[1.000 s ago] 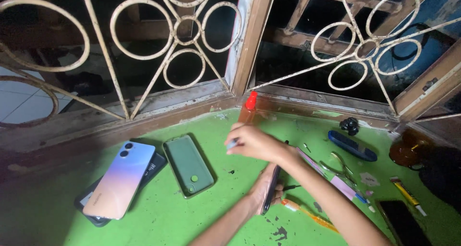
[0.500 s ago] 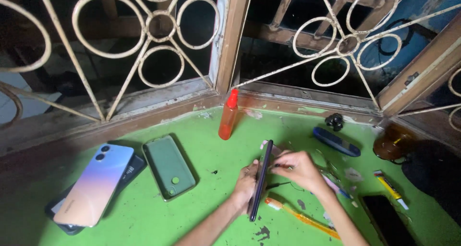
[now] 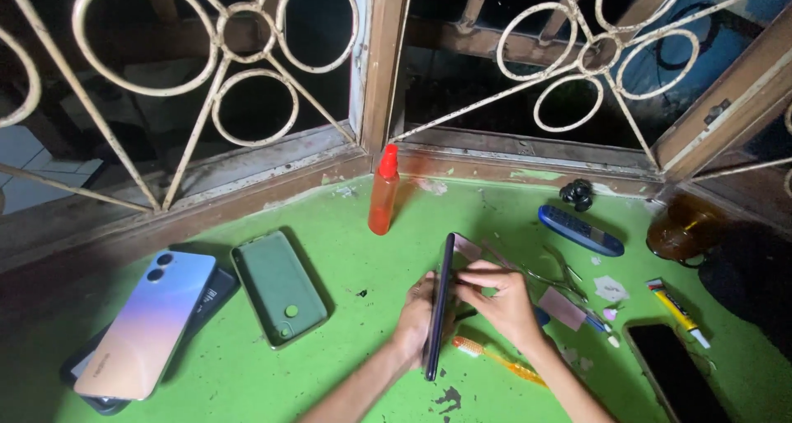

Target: Cleaning adhesive residue from the back cover of a purple smartphone using a scraper tool and cleaning liquid.

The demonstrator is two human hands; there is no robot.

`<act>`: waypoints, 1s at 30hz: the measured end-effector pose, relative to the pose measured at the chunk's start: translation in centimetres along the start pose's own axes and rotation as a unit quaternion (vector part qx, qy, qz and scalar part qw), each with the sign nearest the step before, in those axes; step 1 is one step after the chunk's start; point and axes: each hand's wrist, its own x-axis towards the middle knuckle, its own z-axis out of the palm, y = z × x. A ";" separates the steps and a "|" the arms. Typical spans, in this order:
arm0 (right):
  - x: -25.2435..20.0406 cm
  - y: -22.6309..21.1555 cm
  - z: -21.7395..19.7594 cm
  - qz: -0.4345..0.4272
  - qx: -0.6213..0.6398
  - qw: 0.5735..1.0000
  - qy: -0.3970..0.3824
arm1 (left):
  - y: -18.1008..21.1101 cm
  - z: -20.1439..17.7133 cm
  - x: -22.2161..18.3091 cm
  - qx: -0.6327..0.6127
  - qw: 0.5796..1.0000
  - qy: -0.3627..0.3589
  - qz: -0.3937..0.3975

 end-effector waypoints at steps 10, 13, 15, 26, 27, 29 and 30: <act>-0.9 -0.5 1.3 0.062 0.073 0.994 0.058 | 0.5 0.1 -0.2 0.003 1.000 -0.001 0.010; -0.8 -0.4 1.1 0.064 0.058 0.995 0.050 | 0.4 -0.2 0.0 -0.012 1.000 -0.003 0.001; -0.8 -0.8 0.9 -0.017 0.042 0.998 0.031 | 0.4 -0.4 0.1 -0.024 0.999 -0.043 0.021; -0.8 -1.9 0.7 -0.089 -0.027 0.995 -0.026 | 0.5 -0.5 0.2 -0.046 0.999 -0.004 0.005; -0.9 -2.0 0.8 -0.108 -0.044 0.993 -0.005 | 0.6 -0.5 0.2 -0.048 0.999 -0.004 0.003; -0.9 -1.8 0.8 -0.114 -0.049 0.992 0.003 | 0.5 -0.5 0.2 -0.052 0.999 -0.003 -0.001; -0.9 -1.7 0.8 -0.122 -0.054 0.991 0.012 | 0.5 -0.5 0.2 -0.055 0.998 -0.001 -0.004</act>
